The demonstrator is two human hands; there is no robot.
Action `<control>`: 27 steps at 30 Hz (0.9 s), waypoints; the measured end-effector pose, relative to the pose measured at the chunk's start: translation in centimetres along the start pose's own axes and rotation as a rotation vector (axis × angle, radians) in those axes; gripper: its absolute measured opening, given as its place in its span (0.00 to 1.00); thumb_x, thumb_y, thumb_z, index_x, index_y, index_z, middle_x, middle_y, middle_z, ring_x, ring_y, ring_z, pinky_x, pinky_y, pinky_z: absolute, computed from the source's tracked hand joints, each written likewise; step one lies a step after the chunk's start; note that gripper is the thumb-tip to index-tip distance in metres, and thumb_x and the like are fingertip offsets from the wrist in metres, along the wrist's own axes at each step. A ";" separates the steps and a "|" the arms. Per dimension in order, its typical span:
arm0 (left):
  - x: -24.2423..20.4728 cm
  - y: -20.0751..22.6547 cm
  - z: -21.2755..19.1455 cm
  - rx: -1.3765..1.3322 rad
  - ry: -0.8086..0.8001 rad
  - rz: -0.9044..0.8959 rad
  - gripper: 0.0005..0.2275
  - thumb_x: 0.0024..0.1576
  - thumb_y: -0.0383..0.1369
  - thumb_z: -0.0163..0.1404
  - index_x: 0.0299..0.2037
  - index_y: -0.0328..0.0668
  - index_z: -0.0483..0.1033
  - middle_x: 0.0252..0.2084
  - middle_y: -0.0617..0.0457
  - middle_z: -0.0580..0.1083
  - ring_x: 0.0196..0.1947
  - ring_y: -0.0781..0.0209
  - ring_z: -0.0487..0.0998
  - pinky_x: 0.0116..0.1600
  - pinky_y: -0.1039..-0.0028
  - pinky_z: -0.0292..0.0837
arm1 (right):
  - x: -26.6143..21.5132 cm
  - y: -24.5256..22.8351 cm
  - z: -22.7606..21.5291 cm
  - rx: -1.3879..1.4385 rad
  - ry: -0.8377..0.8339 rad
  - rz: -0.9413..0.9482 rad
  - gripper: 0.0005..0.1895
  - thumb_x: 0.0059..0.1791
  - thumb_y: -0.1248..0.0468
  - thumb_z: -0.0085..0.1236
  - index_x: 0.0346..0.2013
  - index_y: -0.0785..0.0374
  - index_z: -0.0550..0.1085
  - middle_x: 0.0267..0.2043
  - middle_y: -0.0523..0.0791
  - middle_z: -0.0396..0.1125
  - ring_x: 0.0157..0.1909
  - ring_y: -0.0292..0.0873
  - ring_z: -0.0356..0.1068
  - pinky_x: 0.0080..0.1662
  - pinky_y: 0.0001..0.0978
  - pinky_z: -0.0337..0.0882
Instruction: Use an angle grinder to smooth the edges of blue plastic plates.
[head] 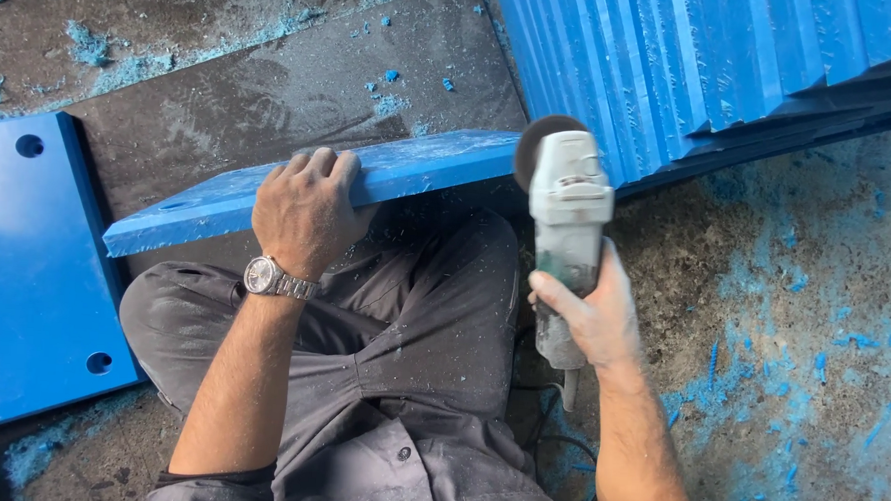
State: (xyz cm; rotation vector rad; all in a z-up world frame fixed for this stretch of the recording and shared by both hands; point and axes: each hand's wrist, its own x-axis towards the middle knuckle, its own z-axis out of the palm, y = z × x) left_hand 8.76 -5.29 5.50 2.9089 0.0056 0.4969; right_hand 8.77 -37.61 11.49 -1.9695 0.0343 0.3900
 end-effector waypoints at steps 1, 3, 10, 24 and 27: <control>0.0 0.0 0.2 0.005 -0.004 0.000 0.18 0.46 0.45 0.64 0.41 0.46 0.79 0.40 0.54 0.78 0.41 0.56 0.79 0.41 0.66 0.74 | 0.0 -0.2 -0.4 0.110 0.071 0.055 0.36 0.41 0.57 0.67 0.58 0.67 0.64 0.41 0.48 0.71 0.34 0.42 0.76 0.39 0.35 0.80; -0.1 0.0 0.1 0.008 -0.015 -0.007 0.17 0.46 0.44 0.64 0.42 0.47 0.79 0.40 0.54 0.78 0.41 0.57 0.79 0.41 0.66 0.74 | 0.0 0.9 -0.9 0.149 0.075 0.036 0.36 0.42 0.58 0.67 0.58 0.69 0.63 0.40 0.50 0.71 0.33 0.43 0.76 0.38 0.36 0.79; 0.0 -0.2 0.4 -0.013 -0.005 -0.011 0.18 0.46 0.44 0.64 0.42 0.46 0.79 0.40 0.53 0.78 0.41 0.56 0.79 0.41 0.65 0.74 | -0.7 1.4 1.5 -0.178 -0.078 -0.290 0.34 0.46 0.62 0.71 0.60 0.72 0.66 0.49 0.53 0.72 0.47 0.45 0.73 0.50 0.38 0.75; 0.2 -0.3 0.7 -0.040 0.016 0.007 0.17 0.49 0.44 0.63 0.41 0.44 0.77 0.38 0.52 0.77 0.39 0.54 0.79 0.43 0.64 0.74 | -0.4 0.8 0.3 0.191 0.053 0.026 0.32 0.43 0.63 0.66 0.58 0.69 0.64 0.39 0.50 0.71 0.32 0.42 0.75 0.36 0.35 0.79; 0.0 -0.6 0.9 -0.033 0.030 0.027 0.17 0.49 0.44 0.63 0.42 0.45 0.77 0.38 0.52 0.77 0.39 0.55 0.79 0.43 0.64 0.73 | -0.6 0.1 2.4 -0.034 -0.030 -0.093 0.33 0.43 0.62 0.69 0.59 0.69 0.65 0.43 0.49 0.71 0.39 0.41 0.75 0.41 0.33 0.79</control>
